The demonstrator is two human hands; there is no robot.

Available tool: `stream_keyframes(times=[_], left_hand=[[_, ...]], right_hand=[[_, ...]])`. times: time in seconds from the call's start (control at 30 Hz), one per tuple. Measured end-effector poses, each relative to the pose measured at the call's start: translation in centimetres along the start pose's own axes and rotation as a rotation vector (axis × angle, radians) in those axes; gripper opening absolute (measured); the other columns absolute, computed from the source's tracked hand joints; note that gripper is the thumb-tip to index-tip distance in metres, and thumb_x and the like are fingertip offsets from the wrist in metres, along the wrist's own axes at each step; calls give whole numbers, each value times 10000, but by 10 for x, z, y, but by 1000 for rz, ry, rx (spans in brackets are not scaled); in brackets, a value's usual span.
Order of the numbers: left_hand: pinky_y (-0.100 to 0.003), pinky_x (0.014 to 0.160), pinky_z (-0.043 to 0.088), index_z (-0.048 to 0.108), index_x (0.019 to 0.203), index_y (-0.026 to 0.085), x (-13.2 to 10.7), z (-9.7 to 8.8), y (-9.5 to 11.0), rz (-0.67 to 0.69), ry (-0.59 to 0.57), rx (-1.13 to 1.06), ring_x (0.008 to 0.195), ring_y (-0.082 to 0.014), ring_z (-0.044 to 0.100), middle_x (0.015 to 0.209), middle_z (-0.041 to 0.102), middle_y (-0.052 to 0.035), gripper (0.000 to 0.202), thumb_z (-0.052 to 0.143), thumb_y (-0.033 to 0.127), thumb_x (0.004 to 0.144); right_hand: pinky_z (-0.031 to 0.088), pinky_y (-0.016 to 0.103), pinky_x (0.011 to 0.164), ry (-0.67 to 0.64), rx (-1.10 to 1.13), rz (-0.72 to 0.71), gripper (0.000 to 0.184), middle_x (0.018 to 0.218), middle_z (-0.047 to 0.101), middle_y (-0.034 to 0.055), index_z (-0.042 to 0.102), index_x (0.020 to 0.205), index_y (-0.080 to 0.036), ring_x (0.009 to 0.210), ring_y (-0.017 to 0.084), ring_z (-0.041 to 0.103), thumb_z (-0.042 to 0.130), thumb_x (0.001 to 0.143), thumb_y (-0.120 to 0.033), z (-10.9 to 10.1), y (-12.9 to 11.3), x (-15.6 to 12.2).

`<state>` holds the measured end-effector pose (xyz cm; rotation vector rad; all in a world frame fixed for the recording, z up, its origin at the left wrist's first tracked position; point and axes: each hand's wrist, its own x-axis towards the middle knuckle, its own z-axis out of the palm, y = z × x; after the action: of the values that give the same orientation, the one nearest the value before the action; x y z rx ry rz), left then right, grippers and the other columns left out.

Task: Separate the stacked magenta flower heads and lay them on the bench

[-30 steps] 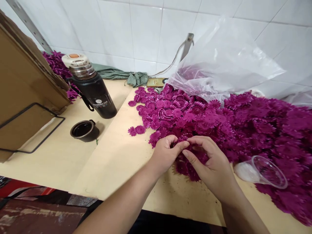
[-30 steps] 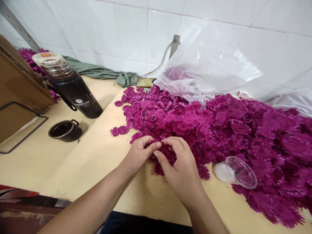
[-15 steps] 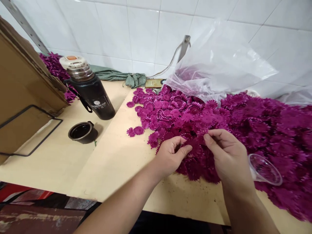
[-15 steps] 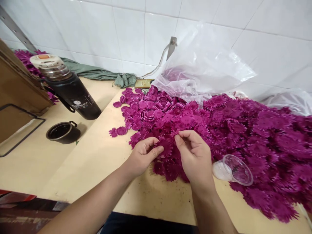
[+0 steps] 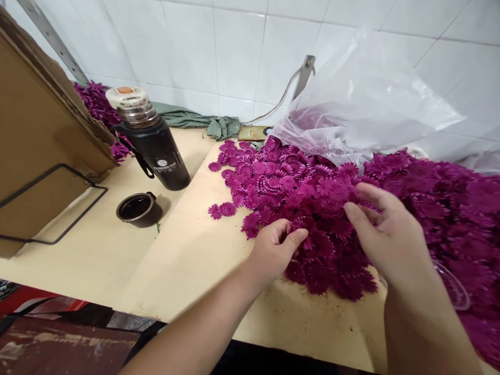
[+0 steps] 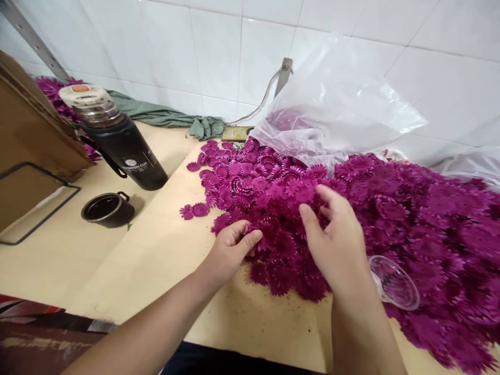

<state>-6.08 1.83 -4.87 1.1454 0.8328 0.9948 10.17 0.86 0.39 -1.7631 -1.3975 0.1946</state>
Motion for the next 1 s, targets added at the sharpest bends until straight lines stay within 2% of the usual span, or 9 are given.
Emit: stream_keyframes(times=[0.13, 0.2, 0.33, 0.4, 0.5, 0.7, 0.83, 0.93, 1.0], left_hand=[[-239, 507, 246, 344, 553, 201, 3, -3, -1, 22, 28, 18, 526, -77, 288, 543, 318, 73, 431, 604, 501, 718], [-239, 502, 229, 319, 534, 201, 4, -3, -2, 9, 30, 28, 526, -75, 269, 538, 285, 76, 495, 630, 556, 685], [-243, 500, 238, 338, 533, 202, 3, -3, -1, 10, -16, 17, 518, -77, 276, 529, 300, 73, 523, 588, 637, 681], [-246, 514, 268, 376, 556, 198, 2, -2, 0, 17, -61, -1, 523, -85, 317, 534, 356, 61, 490, 521, 630, 738], [-246, 551, 306, 431, 615, 187, -1, -2, 1, 24, -124, 3, 568, -99, 376, 587, 431, 37, 397, 504, 536, 789], [-237, 564, 299, 410, 666, 192, -2, 0, 1, 59, -160, 22, 588, -98, 338, 620, 383, 50, 240, 524, 356, 799], [-240, 566, 299, 442, 690, 185, -4, 2, 3, 76, -182, 30, 593, -103, 347, 633, 392, 41, 219, 498, 354, 818], [-241, 568, 302, 451, 693, 187, -6, 1, 6, 93, -194, 27, 589, -105, 346, 633, 389, 39, 245, 484, 387, 831], [-243, 586, 316, 449, 675, 186, -7, 0, 8, 113, -175, 34, 600, -107, 353, 636, 393, 35, 264, 483, 396, 833]], right_hand=[[521, 418, 801, -339, 53, -185, 211, 902, 705, 69, 669, 909, -224, 841, 236, 649, 591, 785, -374, 9, -17, -30], [534, 362, 747, -432, 128, -164, 154, 852, 704, 53, 654, 872, -218, 785, 209, 653, 600, 779, -329, 13, -20, -37], [538, 290, 666, -515, 321, -67, 113, 786, 697, 28, 632, 833, -209, 720, 174, 651, 617, 766, -298, 18, -14, -35], [532, 277, 652, -481, 367, -42, 101, 760, 690, 23, 635, 811, -202, 694, 164, 643, 622, 761, -289, 18, -10, -33], [510, 260, 601, -380, 379, -9, 92, 687, 663, 16, 636, 750, -193, 631, 150, 612, 622, 754, -284, 18, -7, -33], [436, 235, 513, -204, 492, 97, 121, 606, 575, -13, 591, 687, -199, 544, 120, 515, 648, 722, -301, 20, -8, -34], [407, 238, 499, -62, 544, 159, 95, 616, 563, -21, 591, 720, -213, 537, 116, 486, 647, 742, -286, 21, -7, -29], [424, 263, 518, 9, 535, 130, 69, 627, 558, -19, 602, 728, -220, 547, 127, 499, 653, 733, -265, 16, -8, -16], [459, 304, 565, 190, 531, 109, 85, 632, 548, -10, 586, 702, -220, 565, 143, 524, 652, 730, -266, 9, -8, -3]])
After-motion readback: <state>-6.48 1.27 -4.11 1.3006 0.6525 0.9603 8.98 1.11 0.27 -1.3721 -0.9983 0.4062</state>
